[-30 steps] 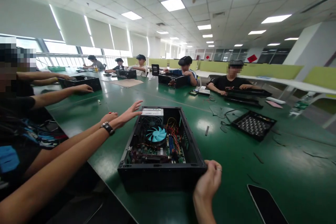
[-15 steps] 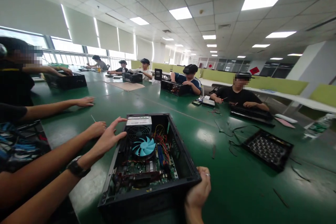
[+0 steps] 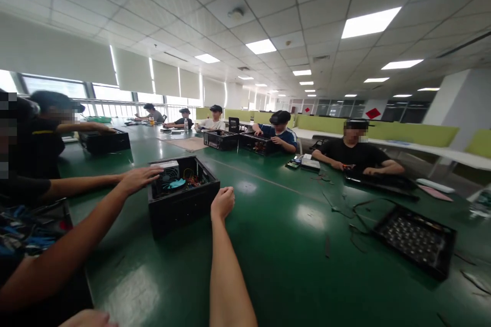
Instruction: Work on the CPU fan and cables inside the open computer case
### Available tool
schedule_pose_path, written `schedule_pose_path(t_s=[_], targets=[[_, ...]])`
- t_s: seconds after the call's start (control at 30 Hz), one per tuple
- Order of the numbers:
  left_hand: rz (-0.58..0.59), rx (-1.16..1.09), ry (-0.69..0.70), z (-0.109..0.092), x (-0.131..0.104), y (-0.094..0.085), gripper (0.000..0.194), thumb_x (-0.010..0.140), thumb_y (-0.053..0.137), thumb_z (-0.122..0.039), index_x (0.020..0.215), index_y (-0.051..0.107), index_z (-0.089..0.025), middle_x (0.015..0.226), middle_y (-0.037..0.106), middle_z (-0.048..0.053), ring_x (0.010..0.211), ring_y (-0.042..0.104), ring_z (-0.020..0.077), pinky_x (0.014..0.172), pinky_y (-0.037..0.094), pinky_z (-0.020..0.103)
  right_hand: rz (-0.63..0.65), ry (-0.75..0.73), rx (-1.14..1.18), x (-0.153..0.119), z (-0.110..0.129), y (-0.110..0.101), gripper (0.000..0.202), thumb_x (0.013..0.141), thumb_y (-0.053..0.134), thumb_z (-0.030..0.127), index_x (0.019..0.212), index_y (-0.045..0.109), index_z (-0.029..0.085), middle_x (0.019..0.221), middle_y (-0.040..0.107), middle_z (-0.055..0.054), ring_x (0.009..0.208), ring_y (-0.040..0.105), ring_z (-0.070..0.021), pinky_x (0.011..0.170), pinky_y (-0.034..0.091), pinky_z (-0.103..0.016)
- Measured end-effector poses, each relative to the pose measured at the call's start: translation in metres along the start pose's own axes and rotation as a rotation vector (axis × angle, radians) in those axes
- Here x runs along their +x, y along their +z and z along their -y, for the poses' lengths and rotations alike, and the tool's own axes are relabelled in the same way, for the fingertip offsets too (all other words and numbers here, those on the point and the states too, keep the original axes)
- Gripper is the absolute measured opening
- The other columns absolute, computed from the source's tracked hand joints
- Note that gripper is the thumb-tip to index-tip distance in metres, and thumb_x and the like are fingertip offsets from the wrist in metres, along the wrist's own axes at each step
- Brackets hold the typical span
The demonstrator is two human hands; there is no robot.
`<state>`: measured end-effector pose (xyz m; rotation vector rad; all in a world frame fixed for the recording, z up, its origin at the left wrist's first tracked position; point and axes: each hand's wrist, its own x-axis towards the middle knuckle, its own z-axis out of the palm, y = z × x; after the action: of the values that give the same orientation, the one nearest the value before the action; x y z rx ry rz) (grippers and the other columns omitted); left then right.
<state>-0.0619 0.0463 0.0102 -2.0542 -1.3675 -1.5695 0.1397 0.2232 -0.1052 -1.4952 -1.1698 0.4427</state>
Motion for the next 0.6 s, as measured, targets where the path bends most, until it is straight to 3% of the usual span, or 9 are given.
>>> schedule_pose_path(t_s=[0.07,0.13,0.23,0.3,0.37,0.5,0.6], targets=[[0.041,-0.055,0.038,-0.043,-0.054,0.014,0.016,0.081,0.064,-0.047,0.094,0.069,-0.041,0.094,0.071,0.004,0.093,0.065,0.0298,0.076,0.059,0.049,0.076,-0.039,-0.054,-0.006,-0.021,-0.023,0.028,0.099,0.06,0.04,0.114,0.064,0.017,0.108,0.067,-0.006,0.09,0.066,-0.018,0.08,0.057,-0.038],[0.128,-0.145,0.101,-0.085,-0.109,0.032,0.019,0.086,0.061,-0.037,0.104,0.067,-0.036,0.098,0.071,0.006,0.097,0.065,0.0284,0.08,0.059,0.046,0.155,-0.097,-0.097,-0.016,-0.052,-0.061,0.027,0.099,0.06,0.041,0.107,0.064,0.016,0.098,0.067,-0.003,0.081,0.065,-0.0156,0.075,0.056,-0.035],[0.402,-0.201,0.08,-0.122,-0.156,0.068,0.027,0.096,0.046,-0.02,0.117,0.061,-0.029,0.113,0.068,0.007,0.111,0.06,0.0233,0.095,0.053,0.041,0.237,-0.201,-0.137,-0.036,-0.095,-0.125,0.026,0.101,0.055,0.04,0.093,0.062,0.016,0.085,0.063,0.0,0.074,0.061,-0.0141,0.072,0.053,-0.033],[0.577,-0.167,0.044,-0.123,-0.158,0.095,0.03,0.097,0.045,-0.017,0.121,0.059,-0.029,0.119,0.065,0.006,0.116,0.057,0.0222,0.099,0.05,0.041,0.269,-0.276,-0.147,-0.053,-0.114,-0.162,0.028,0.104,0.046,0.037,0.087,0.059,0.018,0.083,0.06,-0.001,0.075,0.06,-0.0157,0.074,0.05,-0.033],[0.663,-0.114,0.033,-0.11,-0.15,0.124,0.029,0.097,0.047,-0.017,0.122,0.058,-0.028,0.123,0.063,0.005,0.118,0.055,0.0228,0.101,0.047,0.042,0.31,-0.349,-0.148,-0.073,-0.124,-0.192,0.031,0.104,0.037,0.035,0.084,0.056,0.021,0.084,0.059,-0.002,0.077,0.06,-0.0178,0.075,0.046,-0.033],[0.686,-0.026,0.026,-0.081,-0.142,0.173,0.028,0.099,0.046,-0.018,0.122,0.059,-0.025,0.124,0.06,0.007,0.117,0.053,0.023,0.1,0.045,0.042,0.399,-0.428,-0.153,-0.116,-0.129,-0.242,0.032,0.102,0.035,0.04,0.083,0.055,0.024,0.084,0.059,-0.002,0.075,0.06,-0.018,0.072,0.043,-0.03],[0.7,-0.004,0.058,-0.073,-0.151,0.19,0.028,0.099,0.047,-0.019,0.123,0.059,-0.025,0.125,0.059,0.007,0.117,0.052,0.0229,0.099,0.044,0.042,0.457,-0.421,-0.19,-0.142,-0.126,-0.27,0.031,0.102,0.036,0.037,0.081,0.055,0.024,0.082,0.059,-0.002,0.072,0.06,-0.0171,0.067,0.041,-0.028]])
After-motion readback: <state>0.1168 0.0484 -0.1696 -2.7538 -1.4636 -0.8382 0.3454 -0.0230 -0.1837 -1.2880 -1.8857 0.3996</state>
